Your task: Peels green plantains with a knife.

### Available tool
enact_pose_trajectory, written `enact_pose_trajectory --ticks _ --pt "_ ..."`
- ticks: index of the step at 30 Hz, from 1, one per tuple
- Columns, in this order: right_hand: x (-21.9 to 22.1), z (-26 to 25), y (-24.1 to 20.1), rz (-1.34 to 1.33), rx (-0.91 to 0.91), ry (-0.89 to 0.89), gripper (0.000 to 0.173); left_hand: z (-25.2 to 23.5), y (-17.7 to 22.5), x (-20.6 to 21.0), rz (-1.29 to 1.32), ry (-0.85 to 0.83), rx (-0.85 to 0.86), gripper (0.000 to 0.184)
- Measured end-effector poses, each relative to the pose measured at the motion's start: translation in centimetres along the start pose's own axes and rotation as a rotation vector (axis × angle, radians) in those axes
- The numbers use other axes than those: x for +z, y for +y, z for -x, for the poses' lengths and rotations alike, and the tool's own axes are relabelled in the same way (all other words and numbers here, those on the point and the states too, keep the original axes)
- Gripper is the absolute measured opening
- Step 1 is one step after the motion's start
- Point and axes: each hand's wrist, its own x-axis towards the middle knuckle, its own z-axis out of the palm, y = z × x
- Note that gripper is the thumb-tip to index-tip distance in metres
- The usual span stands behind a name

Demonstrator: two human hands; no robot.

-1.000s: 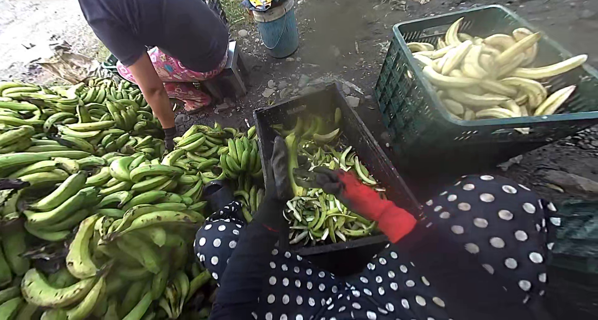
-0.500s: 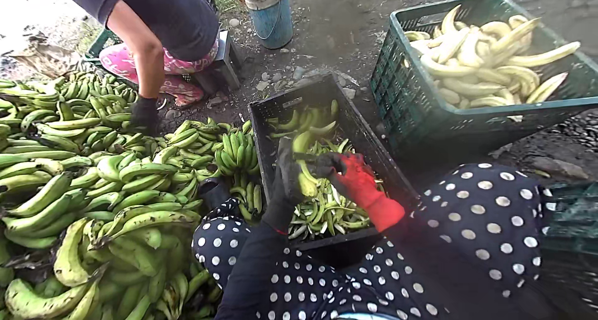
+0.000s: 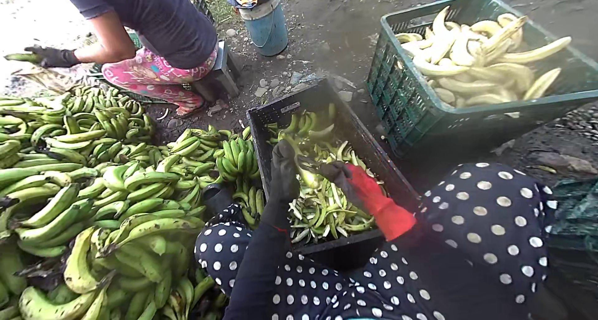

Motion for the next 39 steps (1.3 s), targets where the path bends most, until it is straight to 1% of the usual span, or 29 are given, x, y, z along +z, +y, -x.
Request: enact_pose_trajectory --ticks 1,3,4,6,8,9,11,12,13,14,15,16,17,18,19,21,23,26,27,29,30,31,32,33,34,35,36,37,39 --pt "0.3 0.3 -0.5 0.035 -0.001 -0.031 0.044 0.4 0.1 -0.1 -0.124 0.068 0.021 0.066" --pt "0.6 0.9 -1.1 0.098 -0.025 -0.047 0.046 1.0 -0.2 -0.4 -0.3 0.165 0.099 0.069" --pt "0.5 1.3 -1.3 0.128 -0.043 -0.046 0.047 1.1 -0.4 -0.5 -0.327 0.211 0.117 0.071" --pt "0.4 2.0 -1.8 0.186 -0.085 -0.016 0.05 0.8 -0.5 -0.7 -0.271 0.287 0.126 0.068" --pt "0.2 2.2 -2.2 0.196 -0.078 0.001 0.05 0.9 -1.0 -1.0 -0.233 0.29 0.136 0.061" --pt "0.2 2.0 -2.3 0.176 -0.053 0.004 0.049 1.1 -1.4 -1.0 -0.197 0.25 0.14 0.06" --pt "0.3 1.1 -2.1 0.136 0.006 0.061 0.05 1.8 -0.7 -0.2 -0.088 0.067 0.085 0.059" --pt "0.0 0.5 -2.0 0.135 0.047 0.107 0.048 2.3 0.8 1.1 0.011 -0.03 -0.028 0.048" --pt "-0.4 -0.1 -1.8 0.142 0.085 0.157 0.047 2.7 2.5 2.5 0.119 -0.094 -0.189 0.036" --pt "-0.9 -0.8 -1.5 0.143 0.122 0.202 0.047 3.0 2.9 3.6 0.224 -0.165 -0.352 0.034" --pt "-1.2 -1.3 -1.0 0.13 0.161 0.236 0.046 3.4 2.3 4.1 0.255 -0.261 -0.449 0.037" --pt "-1.6 -1.6 -0.4 0.081 0.191 0.274 0.046 3.7 0.6 3.6 0.28 -0.396 -0.443 0.039" --pt "-2.1 -1.8 0.3 0.027 0.202 0.322 0.045 3.6 -0.2 3.1 0.293 -0.488 -0.422 0.043" --pt "-2.7 -1.8 0.8 -0.019 0.194 0.363 0.044 3.5 -0.4 2.8 0.315 -0.505 -0.41 0.046" --pt "-3.1 -1.6 1.1 -0.044 0.172 0.388 0.043 3.2 -0.5 2.6 0.331 -0.471 -0.4 0.048" --pt "-3.2 -1.1 1.1 -0.052 0.102 0.373 0.041 2.4 -0.5 2.0 0.322 -0.366 -0.328 0.061" --pt "-2.5 -0.5 0.2 0.023 0.051 0.293 0.041 1.4 0.2 1.4 0.175 -0.227 -0.216 0.068" --pt "-0.4 0.2 -1.5 0.131 0.086 0.085 0.044 1.1 0.4 0.7 -0.2 0.104 -0.174 0.051" --pt "0.4 0.4 -1.7 0.15 0.085 0.044 0.046 0.9 -0.5 0.6 -0.232 0.221 -0.156 0.05" --pt "1.7 0.7 -1.8 0.193 0.019 0.049 0.051 0.2 -2.3 0.1 -0.23 0.418 -0.133 0.049" --pt "2.0 1.0 -1.8 0.222 -0.023 0.07 0.053 -0.6 -3.6 -0.1 -0.159 0.538 -0.093 0.049" --pt "2.2 1.2 -1.9 0.229 -0.048 0.082 0.055 -1.7 -5.2 -0.5 -0.129 0.684 -0.013 0.048" --pt "2.4 1.3 -2.0 0.237 -0.06 0.094 0.057 -2.0 -5.5 -0.9 -0.114 0.751 0.027 0.049" --pt "2.4 1.2 -2.1 0.23 -0.057 0.104 0.056 -1.7 -4.9 -0.9 -0.082 0.744 0.026 0.049" --pt "2.3 0.9 -2.3 0.212 -0.04 0.112 0.055 -0.9 -3.6 -0.6 -0.021 0.66 0.008 0.05" --pt "2.1 0.5 -2.5 0.191 -0.015 0.119 0.054 0.0 -2.5 -0.3 0.008 0.525 -0.015 0.054" --pt "1.7 0.1 -2.7 0.153 0.016 0.126 0.052 0.8 -1.8 0.0 -0.049 0.377 -0.02 0.055" --pt "1.3 -0.4 -2.6 0.125 0.045 0.146 0.05 1.3 -1.1 0.2 -0.113 0.236 -0.041 0.05" --pt "0.2 -1.2 -2.0 0.107 0.099 0.174 0.047 1.5 -0.1 0.8 -0.052 -0.101 -0.14 0.048"
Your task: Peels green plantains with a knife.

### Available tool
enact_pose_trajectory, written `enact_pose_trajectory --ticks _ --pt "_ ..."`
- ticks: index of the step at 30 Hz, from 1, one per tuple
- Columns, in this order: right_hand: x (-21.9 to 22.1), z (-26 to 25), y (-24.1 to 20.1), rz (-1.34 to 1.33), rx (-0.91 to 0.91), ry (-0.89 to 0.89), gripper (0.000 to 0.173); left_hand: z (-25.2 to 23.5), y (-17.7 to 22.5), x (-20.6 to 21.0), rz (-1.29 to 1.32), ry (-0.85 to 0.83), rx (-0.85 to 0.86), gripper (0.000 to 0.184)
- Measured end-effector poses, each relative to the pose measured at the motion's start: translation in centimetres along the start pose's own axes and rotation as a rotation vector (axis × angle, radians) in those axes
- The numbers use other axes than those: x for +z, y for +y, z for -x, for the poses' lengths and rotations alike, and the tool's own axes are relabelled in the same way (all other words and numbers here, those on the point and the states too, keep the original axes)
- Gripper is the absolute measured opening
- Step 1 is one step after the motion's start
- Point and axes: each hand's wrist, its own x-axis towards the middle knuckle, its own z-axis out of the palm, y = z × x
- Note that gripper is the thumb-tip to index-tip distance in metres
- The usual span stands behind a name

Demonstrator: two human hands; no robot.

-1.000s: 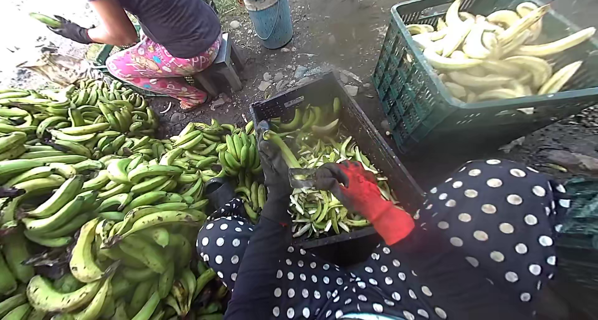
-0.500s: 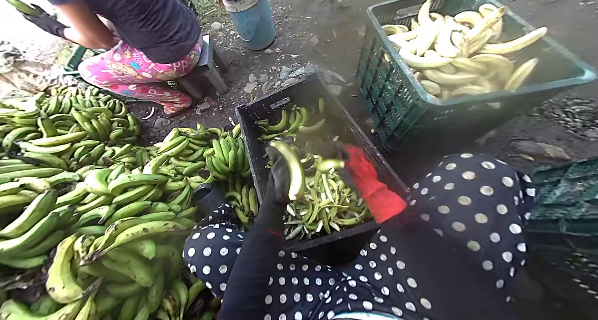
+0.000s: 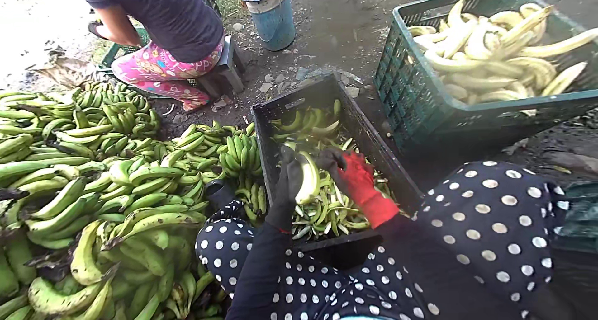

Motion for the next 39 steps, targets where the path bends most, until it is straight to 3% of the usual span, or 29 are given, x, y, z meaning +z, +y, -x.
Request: enact_pose_trajectory --ticks 2,3,6,9,11,13,16,18,20,22,23,25,28,31,33,35,39 --pt "-0.7 -0.6 0.8 -0.013 0.036 -0.021 0.044 0.0 0.4 0.0 0.115 -0.348 -0.128 0.042" --pt "-0.9 -0.9 1.2 -0.008 0.035 -0.032 0.042 -0.2 0.2 0.2 0.173 -0.444 -0.183 0.039" --pt "-1.2 -1.4 1.9 0.013 0.017 -0.04 0.038 0.3 1.8 0.7 0.164 -0.507 -0.304 0.04" --pt "-1.0 -2.4 3.3 -0.073 0.055 0.012 0.037 1.0 0.8 0.0 0.194 -0.615 -0.237 0.056" --pt "-1.0 -2.6 3.3 -0.104 0.059 0.031 0.037 0.7 -0.4 0.2 0.283 -0.447 -0.09 0.066" --pt "-0.6 -1.5 2.3 -0.085 -0.02 0.044 0.038 -0.3 -1.1 0.5 0.403 -0.076 0.056 0.075" --pt "1.0 0.8 0.9 0.025 -0.154 0.023 0.053 -1.0 -1.6 -0.1 0.344 0.428 0.102 0.06" --pt "2.7 1.8 1.0 0.085 -0.234 0.039 0.062 0.6 -2.3 -1.4 -0.005 0.466 -0.061 0.047" --pt "3.7 2.4 1.1 0.1 -0.273 0.087 0.066 0.7 -2.0 -2.1 -0.364 0.498 -0.221 0.056" --pt "3.7 2.5 0.6 0.089 -0.239 0.092 0.062 -0.6 -2.4 -1.8 -0.261 0.628 -0.221 0.051" --pt "3.3 2.4 0.3 0.072 -0.206 0.078 0.058 -0.8 -2.4 -1.4 -0.069 0.631 -0.114 0.047" --pt "2.3 1.8 -0.3 0.021 -0.136 0.048 0.052 -0.9 -1.9 -0.7 0.245 0.534 0.054 0.066" --pt "1.1 0.8 0.7 0.042 -0.154 0.1 0.053 -0.5 -1.3 -1.0 0.016 0.312 0.088 0.065" --pt "0.8 1.2 1.3 0.093 -0.202 0.213 0.059 -0.9 -0.3 -0.9 -0.076 0.305 -0.012 0.073" --pt "0.6 1.5 1.1 0.108 -0.179 0.21 0.057 -1.0 -0.1 -1.1 -0.032 0.213 -0.009 0.072" --pt "-0.2 1.2 0.6 0.051 -0.094 0.113 0.048 -0.5 -0.1 -1.5 0.028 -0.008 0.017 0.066" --pt "-1.0 -0.4 1.7 -0.031 -0.067 -0.003 0.037 0.5 0.7 -1.5 -0.193 -0.459 0.085 0.072"
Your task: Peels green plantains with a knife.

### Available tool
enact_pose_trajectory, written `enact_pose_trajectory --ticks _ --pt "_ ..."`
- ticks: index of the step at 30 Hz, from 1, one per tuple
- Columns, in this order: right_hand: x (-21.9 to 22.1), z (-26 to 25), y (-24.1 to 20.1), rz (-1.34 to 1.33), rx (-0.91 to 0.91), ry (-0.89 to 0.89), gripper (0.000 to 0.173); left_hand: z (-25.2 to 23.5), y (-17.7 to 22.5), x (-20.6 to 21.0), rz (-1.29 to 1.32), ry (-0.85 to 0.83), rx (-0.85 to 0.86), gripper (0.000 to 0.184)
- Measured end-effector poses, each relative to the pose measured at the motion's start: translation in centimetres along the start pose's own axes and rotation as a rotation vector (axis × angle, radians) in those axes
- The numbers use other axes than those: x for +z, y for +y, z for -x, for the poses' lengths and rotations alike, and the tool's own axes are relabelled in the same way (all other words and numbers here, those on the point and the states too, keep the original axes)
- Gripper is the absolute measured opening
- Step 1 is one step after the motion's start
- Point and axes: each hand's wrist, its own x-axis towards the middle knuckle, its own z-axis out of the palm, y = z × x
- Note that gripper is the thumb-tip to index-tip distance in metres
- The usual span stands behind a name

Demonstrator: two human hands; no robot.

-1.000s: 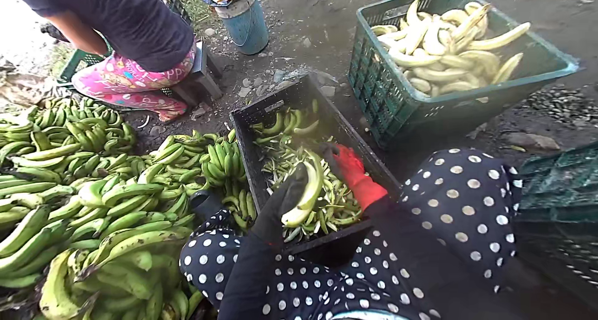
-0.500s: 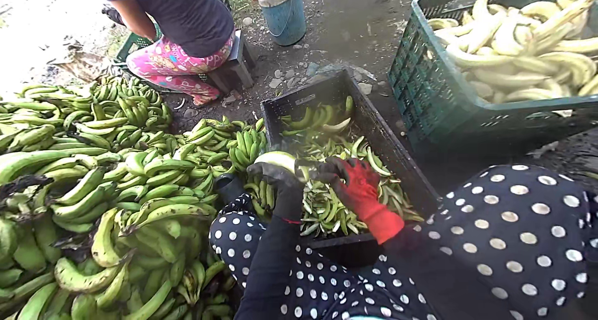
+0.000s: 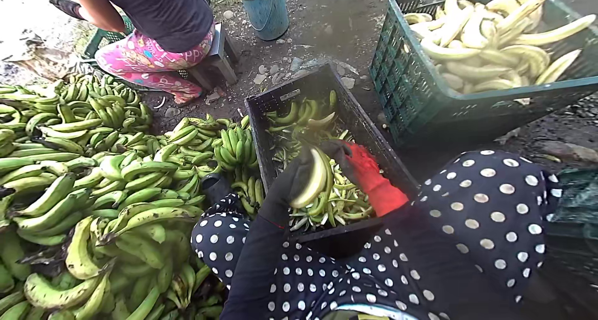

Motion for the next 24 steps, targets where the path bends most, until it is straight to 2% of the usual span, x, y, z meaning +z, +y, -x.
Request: enact_pose_trajectory --ticks 1,3,7,11,13,17,19,21,24 --pt "0.1 -0.2 0.4 -0.002 0.007 0.001 0.036 0.0 0.5 0.1 -0.035 -0.057 -0.018 0.076" --pt "0.5 -0.1 0.9 -0.021 0.04 0.029 0.038 -0.3 0.5 0.4 0.066 -0.006 -0.048 0.081" --pt "1.4 1.3 0.0 -0.039 0.001 0.106 0.044 -1.7 -0.7 0.4 0.686 0.407 0.0 0.064" --pt "3.9 2.3 0.1 0.068 -0.258 0.131 0.062 -1.4 -2.5 0.4 0.926 0.716 0.005 0.048" --pt "5.2 2.1 0.6 0.091 -0.348 0.197 0.076 -1.3 -2.4 0.4 0.99 0.794 -0.043 0.052" --pt "6.3 1.8 1.2 0.108 -0.477 0.371 0.072 -0.6 -1.8 0.3 1.003 0.745 -0.028 0.047" --pt "5.9 2.0 0.9 0.085 -0.455 0.389 0.07 -0.8 -1.6 0.4 1.004 0.722 -0.029 0.045" --pt "4.9 2.4 -0.2 0.041 -0.347 0.297 0.061 -1.2 -1.9 0.6 0.986 0.68 0.01 0.044" --pt "3.5 2.2 -0.5 0.057 -0.253 0.144 0.052 -0.6 -2.7 1.1 0.711 0.608 0.034 0.041"
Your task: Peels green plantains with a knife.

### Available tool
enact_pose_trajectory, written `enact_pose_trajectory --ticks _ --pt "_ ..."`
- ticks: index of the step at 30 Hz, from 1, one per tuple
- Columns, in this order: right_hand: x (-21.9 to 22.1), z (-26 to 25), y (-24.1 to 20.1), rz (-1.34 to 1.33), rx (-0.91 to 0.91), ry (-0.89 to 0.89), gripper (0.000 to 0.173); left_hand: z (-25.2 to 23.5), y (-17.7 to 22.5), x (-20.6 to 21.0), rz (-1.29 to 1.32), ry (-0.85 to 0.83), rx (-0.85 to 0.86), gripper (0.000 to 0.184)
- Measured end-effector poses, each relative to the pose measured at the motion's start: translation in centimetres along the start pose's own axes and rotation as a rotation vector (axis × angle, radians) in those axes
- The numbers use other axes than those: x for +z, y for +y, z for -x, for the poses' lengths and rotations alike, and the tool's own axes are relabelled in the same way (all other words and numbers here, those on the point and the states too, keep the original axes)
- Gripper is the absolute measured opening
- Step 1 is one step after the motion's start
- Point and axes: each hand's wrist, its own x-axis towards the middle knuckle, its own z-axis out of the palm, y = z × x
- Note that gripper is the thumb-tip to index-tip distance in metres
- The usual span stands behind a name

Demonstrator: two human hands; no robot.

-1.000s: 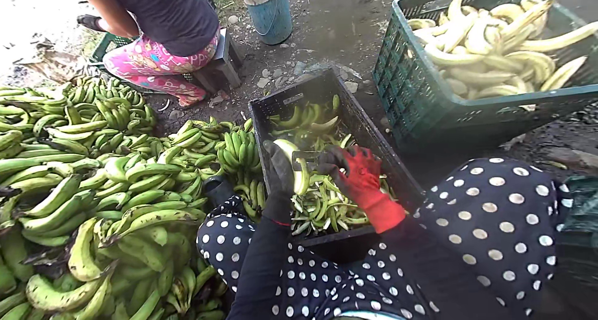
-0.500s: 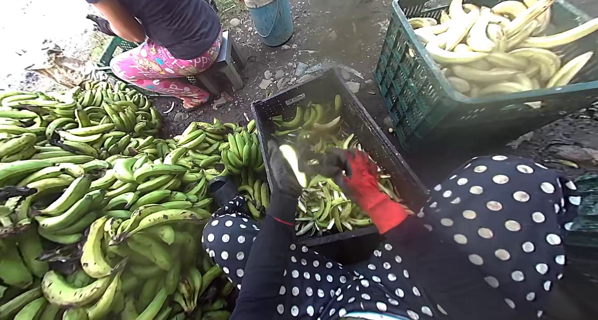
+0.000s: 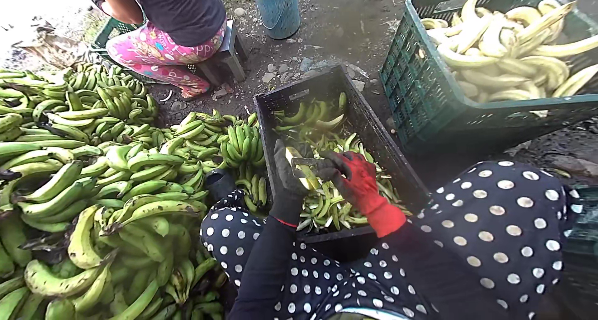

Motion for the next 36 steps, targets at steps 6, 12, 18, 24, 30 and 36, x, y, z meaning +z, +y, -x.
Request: enact_pose_trajectory --ticks 6,12,18,24,30,36 --pt "0.6 0.3 0.7 0.075 -0.126 0.103 0.059 1.1 1.2 -0.9 -0.032 -0.06 -0.126 0.044" --pt "0.1 0.7 -0.7 -0.02 0.093 -0.112 0.053 0.5 2.2 -0.1 -0.264 -0.041 -0.101 0.047" --pt "-0.5 0.0 -0.6 -0.058 0.262 -0.1 0.045 0.9 1.6 1.1 -0.493 -0.075 -0.079 0.045" --pt "-1.1 -1.0 0.0 0.052 0.263 -0.072 0.045 0.3 1.8 2.0 -0.56 -0.152 -0.015 0.046" --pt "-0.1 -1.3 1.4 -0.15 0.31 -0.205 0.043 1.3 2.0 1.9 -1.046 -0.203 0.161 0.067" --pt "0.2 -1.1 2.5 -0.373 0.261 -0.199 0.046 1.3 2.1 2.4 -0.907 -0.252 0.191 0.074"
